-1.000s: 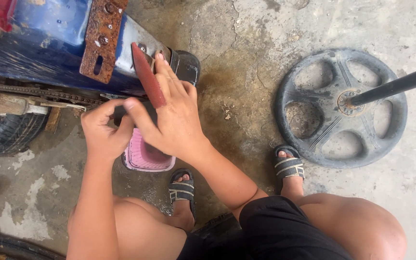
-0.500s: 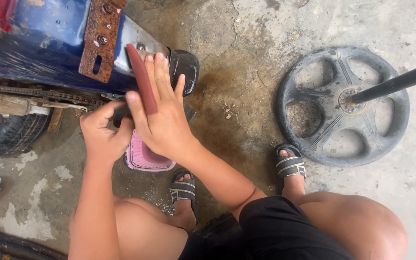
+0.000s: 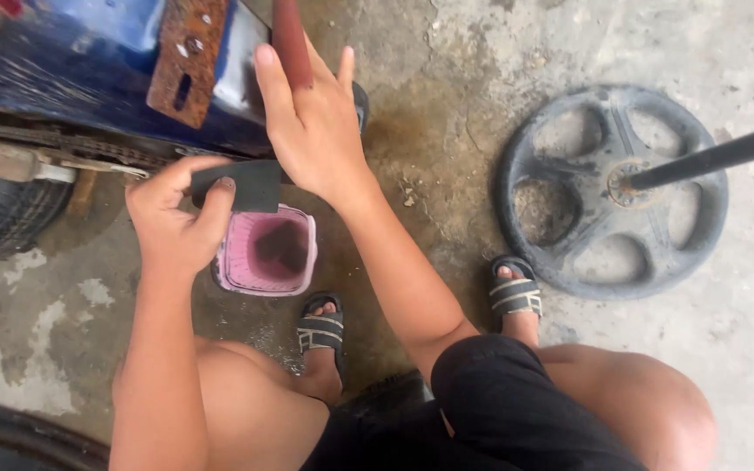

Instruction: Sanding a metal bracket on a motorcycle using sandpaper and water to remove rust and paint.

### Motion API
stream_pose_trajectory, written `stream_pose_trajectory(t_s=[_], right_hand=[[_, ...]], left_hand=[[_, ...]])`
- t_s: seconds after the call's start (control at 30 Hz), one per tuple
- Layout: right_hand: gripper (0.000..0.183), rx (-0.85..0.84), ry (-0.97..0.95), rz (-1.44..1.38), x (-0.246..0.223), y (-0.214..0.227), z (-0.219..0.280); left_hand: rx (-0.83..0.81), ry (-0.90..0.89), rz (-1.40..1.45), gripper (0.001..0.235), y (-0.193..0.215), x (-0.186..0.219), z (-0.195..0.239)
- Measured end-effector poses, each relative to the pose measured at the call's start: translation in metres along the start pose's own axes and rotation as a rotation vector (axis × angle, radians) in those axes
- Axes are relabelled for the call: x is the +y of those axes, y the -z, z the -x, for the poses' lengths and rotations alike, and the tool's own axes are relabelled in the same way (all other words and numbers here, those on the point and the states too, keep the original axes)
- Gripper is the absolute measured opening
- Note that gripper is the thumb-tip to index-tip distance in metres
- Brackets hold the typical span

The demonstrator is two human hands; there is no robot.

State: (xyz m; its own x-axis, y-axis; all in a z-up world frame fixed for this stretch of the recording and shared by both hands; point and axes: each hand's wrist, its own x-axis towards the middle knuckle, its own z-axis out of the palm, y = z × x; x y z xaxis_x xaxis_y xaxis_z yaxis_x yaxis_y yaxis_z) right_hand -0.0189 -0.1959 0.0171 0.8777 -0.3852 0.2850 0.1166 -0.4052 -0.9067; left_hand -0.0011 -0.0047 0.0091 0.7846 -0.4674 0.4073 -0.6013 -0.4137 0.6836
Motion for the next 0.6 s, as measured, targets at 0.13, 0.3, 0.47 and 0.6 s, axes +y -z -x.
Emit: stream_pose_trajectory(t_s=[0.13,0.3,0.47,0.6], right_hand=[[0.066,-0.097,0.019,-0.009,-0.020,0.019,0.024],[0.062,-0.111,-0.110,0.006,-0.004,0.012,-0.011],[0.047,-0.025,0.037,0.034,0.014,0.005,-0.011],[0.076,-0.078,-0.352,0.064,-0.017,0.024,-0.025]], left_hand=[[-0.032,-0.043,-0.056,0.021,-0.005,0.002,-0.003],[-0.021,-0.072,-0.064,0.019,-0.008,0.007,-0.002],[-0.002,-0.082,-0.119,0.020,-0.008,-0.005,-0.003],[-0.048,-0.134,-0.071,0.019,0.008,0.034,0.010]])
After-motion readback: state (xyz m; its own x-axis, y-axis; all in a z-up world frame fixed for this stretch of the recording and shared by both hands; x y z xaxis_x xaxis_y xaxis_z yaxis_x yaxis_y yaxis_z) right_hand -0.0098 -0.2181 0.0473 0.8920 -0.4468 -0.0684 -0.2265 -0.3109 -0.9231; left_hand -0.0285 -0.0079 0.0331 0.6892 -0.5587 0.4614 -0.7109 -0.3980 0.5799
